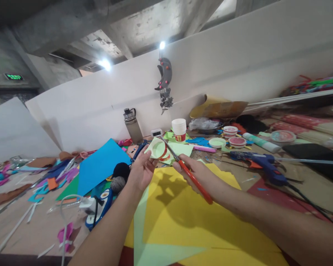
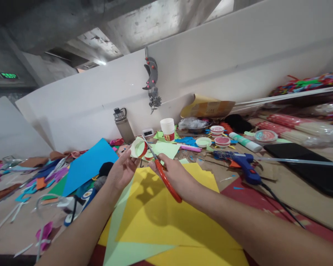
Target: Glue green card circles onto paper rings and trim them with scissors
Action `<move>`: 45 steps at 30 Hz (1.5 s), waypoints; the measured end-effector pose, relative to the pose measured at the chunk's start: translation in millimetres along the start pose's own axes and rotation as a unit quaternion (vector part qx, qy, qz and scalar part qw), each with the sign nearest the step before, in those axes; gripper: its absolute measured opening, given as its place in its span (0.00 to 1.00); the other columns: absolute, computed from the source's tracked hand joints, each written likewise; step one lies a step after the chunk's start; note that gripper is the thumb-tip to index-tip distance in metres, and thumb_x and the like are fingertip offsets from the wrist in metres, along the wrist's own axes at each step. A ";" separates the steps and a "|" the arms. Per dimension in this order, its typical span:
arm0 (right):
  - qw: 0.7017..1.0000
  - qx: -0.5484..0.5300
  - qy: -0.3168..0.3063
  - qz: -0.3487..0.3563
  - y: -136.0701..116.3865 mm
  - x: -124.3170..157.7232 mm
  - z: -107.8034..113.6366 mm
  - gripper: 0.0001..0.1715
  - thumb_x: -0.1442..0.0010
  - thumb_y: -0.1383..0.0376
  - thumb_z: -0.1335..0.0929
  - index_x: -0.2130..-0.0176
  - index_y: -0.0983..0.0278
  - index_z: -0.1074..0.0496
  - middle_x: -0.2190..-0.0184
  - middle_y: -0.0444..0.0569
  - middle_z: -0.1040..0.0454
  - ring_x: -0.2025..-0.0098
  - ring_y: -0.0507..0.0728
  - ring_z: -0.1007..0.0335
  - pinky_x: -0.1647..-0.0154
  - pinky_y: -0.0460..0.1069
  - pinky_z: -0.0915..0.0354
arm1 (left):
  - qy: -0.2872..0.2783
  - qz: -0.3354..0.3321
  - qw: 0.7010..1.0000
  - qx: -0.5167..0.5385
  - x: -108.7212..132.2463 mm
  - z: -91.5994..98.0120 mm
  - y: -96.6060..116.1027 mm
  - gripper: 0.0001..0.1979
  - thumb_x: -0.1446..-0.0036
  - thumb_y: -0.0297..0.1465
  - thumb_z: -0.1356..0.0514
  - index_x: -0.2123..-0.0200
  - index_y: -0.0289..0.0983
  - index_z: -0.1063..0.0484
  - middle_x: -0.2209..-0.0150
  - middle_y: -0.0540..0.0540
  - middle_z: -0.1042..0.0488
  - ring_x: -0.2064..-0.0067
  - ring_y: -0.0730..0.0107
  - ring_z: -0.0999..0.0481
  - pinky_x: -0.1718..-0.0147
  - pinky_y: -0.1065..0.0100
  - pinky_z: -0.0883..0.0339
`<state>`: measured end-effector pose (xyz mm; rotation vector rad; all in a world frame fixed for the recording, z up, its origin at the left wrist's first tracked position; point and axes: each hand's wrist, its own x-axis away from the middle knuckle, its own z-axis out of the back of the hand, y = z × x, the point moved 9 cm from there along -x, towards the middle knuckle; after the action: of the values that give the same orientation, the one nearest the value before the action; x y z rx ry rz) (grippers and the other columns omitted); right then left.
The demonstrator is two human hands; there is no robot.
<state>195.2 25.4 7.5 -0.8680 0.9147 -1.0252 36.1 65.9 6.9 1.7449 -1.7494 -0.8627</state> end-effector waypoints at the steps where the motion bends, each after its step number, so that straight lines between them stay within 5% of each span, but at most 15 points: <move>1: 1.000 0.001 0.001 0.006 0.4 -0.4 -0.3 0.18 0.40 0.48 0.36 0.69 0.58 0.38 0.80 0.39 0.36 0.76 0.52 0.40 0.76 0.47 0.45 | 0.010 0.027 1.000 0.006 0.2 1.7 -6.8 0.12 0.47 0.24 0.36 0.57 0.34 0.27 0.59 0.44 0.19 0.60 0.68 0.19 0.60 0.69 0.24; 4: 0.999 0.019 -0.005 0.036 0.3 -0.6 -3.5 0.16 0.41 0.49 0.35 0.68 0.59 0.36 0.76 0.40 0.33 0.73 0.52 0.40 0.73 0.47 0.43 | 0.049 0.079 0.996 -0.012 1.7 9.5 -20.7 0.09 0.46 0.24 0.37 0.60 0.31 0.26 0.64 0.43 0.19 0.66 0.67 0.19 0.65 0.67 0.23; 8: 0.998 0.005 -0.049 0.038 1.1 1.1 -12.6 0.17 0.41 0.50 0.33 0.67 0.59 0.37 0.74 0.40 0.34 0.72 0.52 0.41 0.72 0.47 0.43 | 0.100 0.032 0.994 -0.041 1.9 20.1 -12.3 0.09 0.50 0.20 0.37 0.64 0.33 0.26 0.69 0.47 0.20 0.71 0.71 0.21 0.74 0.71 0.25; 15: 0.992 -0.074 -0.106 0.013 -0.2 4.4 -21.6 0.17 0.40 0.49 0.34 0.65 0.58 0.40 0.79 0.35 0.46 0.79 0.48 0.50 0.79 0.45 0.48 | 0.065 -0.004 0.996 -0.064 0.7 15.3 -3.5 0.12 0.54 0.23 0.33 0.63 0.35 0.25 0.68 0.48 0.20 0.71 0.72 0.22 0.74 0.73 0.26; 25: 0.995 -0.061 -0.075 0.011 0.3 3.9 -16.1 0.20 0.41 0.48 0.34 0.68 0.59 0.41 0.79 0.36 0.43 0.79 0.48 0.48 0.80 0.44 0.48 | 0.024 -0.007 0.995 -0.095 3.9 5.7 -7.5 0.12 0.55 0.24 0.32 0.63 0.35 0.25 0.66 0.49 0.19 0.70 0.74 0.22 0.69 0.73 0.25; 36: 0.998 -0.028 -0.061 0.014 -6.1 6.9 -9.1 0.18 0.41 0.47 0.35 0.67 0.58 0.35 0.80 0.40 0.36 0.77 0.52 0.39 0.79 0.46 0.43 | 0.056 -0.008 0.992 -0.110 7.0 5.0 -0.4 0.17 0.59 0.23 0.32 0.62 0.35 0.24 0.70 0.50 0.20 0.73 0.73 0.23 0.70 0.70 0.25; 45: 0.998 0.003 -0.045 0.051 -11.1 5.5 -6.7 0.15 0.41 0.50 0.34 0.68 0.59 0.34 0.77 0.39 0.35 0.75 0.51 0.42 0.74 0.46 0.44 | 0.052 -0.018 0.992 -0.110 6.3 3.9 4.3 0.14 0.61 0.23 0.32 0.66 0.34 0.25 0.69 0.48 0.20 0.72 0.73 0.23 0.72 0.72 0.27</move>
<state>187.0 16.1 14.0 -0.8472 0.8719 -0.8928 30.1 59.7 7.0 1.6493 -1.5010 -0.9246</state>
